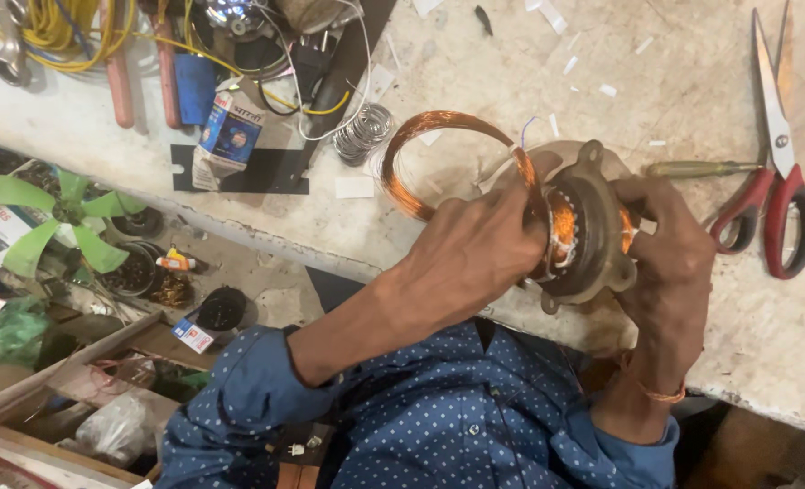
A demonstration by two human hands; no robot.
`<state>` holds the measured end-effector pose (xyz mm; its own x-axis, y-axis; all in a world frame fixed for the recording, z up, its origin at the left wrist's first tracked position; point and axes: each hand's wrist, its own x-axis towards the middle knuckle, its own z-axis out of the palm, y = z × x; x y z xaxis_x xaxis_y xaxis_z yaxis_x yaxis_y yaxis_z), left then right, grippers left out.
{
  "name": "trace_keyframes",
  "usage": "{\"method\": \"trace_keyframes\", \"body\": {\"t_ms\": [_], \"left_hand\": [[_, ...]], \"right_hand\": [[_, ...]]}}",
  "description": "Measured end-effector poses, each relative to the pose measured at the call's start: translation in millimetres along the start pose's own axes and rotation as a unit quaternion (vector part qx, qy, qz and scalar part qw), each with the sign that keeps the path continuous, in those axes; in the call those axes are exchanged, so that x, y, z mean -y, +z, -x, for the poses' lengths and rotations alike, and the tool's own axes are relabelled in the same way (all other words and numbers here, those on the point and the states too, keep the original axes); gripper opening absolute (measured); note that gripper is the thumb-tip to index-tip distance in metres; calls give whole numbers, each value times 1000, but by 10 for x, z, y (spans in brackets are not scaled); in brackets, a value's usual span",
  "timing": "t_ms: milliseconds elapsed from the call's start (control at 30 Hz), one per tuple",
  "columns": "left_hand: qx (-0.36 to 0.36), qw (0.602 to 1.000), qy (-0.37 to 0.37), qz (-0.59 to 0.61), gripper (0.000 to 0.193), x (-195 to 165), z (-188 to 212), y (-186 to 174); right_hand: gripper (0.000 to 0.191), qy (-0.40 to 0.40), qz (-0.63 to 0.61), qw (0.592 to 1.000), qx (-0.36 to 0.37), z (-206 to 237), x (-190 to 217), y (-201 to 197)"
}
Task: The person winds a copper wire around a motor stator core, inserting small white insulating pieces between the windings. They use scissors to trim the insulation and continue wrapping the wire into the slots.
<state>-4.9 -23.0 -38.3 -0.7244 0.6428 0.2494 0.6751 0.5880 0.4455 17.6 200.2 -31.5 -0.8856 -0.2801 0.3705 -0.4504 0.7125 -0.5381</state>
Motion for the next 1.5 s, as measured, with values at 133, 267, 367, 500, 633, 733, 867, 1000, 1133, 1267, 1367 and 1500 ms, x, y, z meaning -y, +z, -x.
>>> {"method": "trace_keyframes", "body": {"t_ms": [133, 267, 367, 500, 633, 733, 867, 1000, 1133, 1267, 1367, 1500], "left_hand": [[-39, 999, -2, 1, 6, -79, -57, 5], [-67, 997, 24, -10, 11, -63, -17, -59], [-48, 999, 18, 10, 15, -40, -16, -83], [-89, 996, 18, 18, 14, -67, -55, -88], [-4, 1000, -6, -15, 10, -100, -83, -81], [-8, 1000, -14, -2, 8, -94, -54, -59], [-75, 997, 7, 12, 9, -48, 10, -19], [-88, 996, 8, 12, 6, -26, 37, -3], [-51, 999, -2, 1, 9, -29, 17, -19], [-40, 999, -15, 13, 10, -55, -19, -39], [-34, 999, -22, -6, 10, -76, -14, -74], [-91, 995, 0, 39, 9, -78, 31, -147]], "right_hand": [[17, -4, -46, 998, -46, 65, -95, 43], [16, -5, -14, 999, -50, 125, -175, 77], [16, -4, -3, 999, -35, 119, -192, 57], [20, -13, 4, 999, -34, 88, -159, 22], [23, 19, -72, 997, -33, 74, -130, 43], [21, -10, 12, 999, -46, 52, -133, 71], [22, -27, 29, 999, -33, 16, -109, 35], [24, -27, 50, 998, -19, -28, -36, -7], [28, 15, -22, 1000, 13, -55, 4, -19], [24, 1, -1, 1000, -25, -39, 23, 40], [23, -14, 41, 999, -22, -26, 3, 45], [30, -20, 56, 998, -10, 3, -55, 5]]}}
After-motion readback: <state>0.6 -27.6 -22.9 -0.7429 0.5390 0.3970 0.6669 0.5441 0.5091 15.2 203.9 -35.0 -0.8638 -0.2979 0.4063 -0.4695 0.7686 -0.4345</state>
